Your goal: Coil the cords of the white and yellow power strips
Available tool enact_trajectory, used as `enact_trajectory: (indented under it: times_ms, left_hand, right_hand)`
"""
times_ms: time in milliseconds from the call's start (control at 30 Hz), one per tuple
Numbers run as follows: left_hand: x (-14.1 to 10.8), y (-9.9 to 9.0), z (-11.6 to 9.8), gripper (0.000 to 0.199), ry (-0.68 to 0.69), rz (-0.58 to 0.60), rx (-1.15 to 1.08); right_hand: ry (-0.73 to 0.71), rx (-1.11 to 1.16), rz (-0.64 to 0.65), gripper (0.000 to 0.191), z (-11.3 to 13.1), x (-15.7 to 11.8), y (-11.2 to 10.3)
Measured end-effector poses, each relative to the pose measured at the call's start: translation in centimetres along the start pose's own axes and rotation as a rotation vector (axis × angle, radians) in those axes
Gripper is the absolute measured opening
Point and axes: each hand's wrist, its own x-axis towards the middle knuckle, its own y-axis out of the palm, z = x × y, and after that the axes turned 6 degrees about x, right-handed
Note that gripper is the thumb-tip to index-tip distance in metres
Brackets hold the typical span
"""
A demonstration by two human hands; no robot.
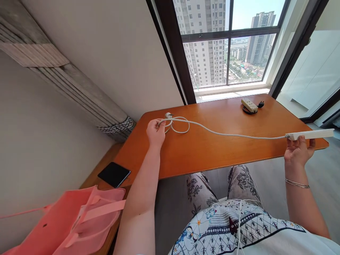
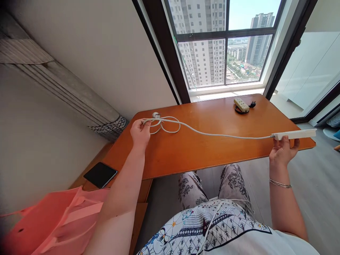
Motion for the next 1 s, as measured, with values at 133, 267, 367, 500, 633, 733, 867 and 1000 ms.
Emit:
enact_trajectory:
  times_ms: [133, 267, 367, 500, 633, 733, 867, 1000]
  left_hand:
    - [0.0, -1.5, -1.4, 0.031, 0.012, -0.015, 0.046]
    - [-1.1, -1.7, -1.9, 0.037, -0.020, 0.058, 0.120]
    - [-2.3, -1.9, -1.9, 0.038, 0.027, 0.199, 0.202]
    - [-3.9, -1.6, -1.4, 0.045, 0.082, 0.761, 0.172]
    - [-4.3, -0.6, -0.1, 0.044, 0.000, 0.799, 0.170]
    - [-3.8, -0.4, 1.3, 0.028, -0.001, 0.576, 0.344]
    - [-3.2, -1.1, 3.4, 0.020, -0.017, 0.279, 0.590]
    - [-3.2, -2.0, 5.7, 0.023, -0.177, 0.367, 0.757]
  right_hand:
    - [-0.031, -0.003, 0.011, 0.053, -0.4, -0.1, 0.3]
    - [-0.002, -0.028, 0.007, 0.054, -0.7, 0.1, 0.2]
    - [0.032, -0.092, -0.026, 0.053, -0.7, 0.7, -0.2]
    - [0.028, -0.184, -0.046, 0.058, -0.7, 1.7, -1.0]
    - [-0.016, -0.205, -0.029, 0.063, -1.0, 2.2, -1.4]
    - [-0.011, -0.221, -0.029, 0.063, -1.3, 2.1, -1.3]
    - [-0.007, -0.232, -0.043, 0.062, -1.5, 2.0, -1.4]
    - [-0.001, -0.261, -0.042, 0.059, -2.0, 2.5, -1.6]
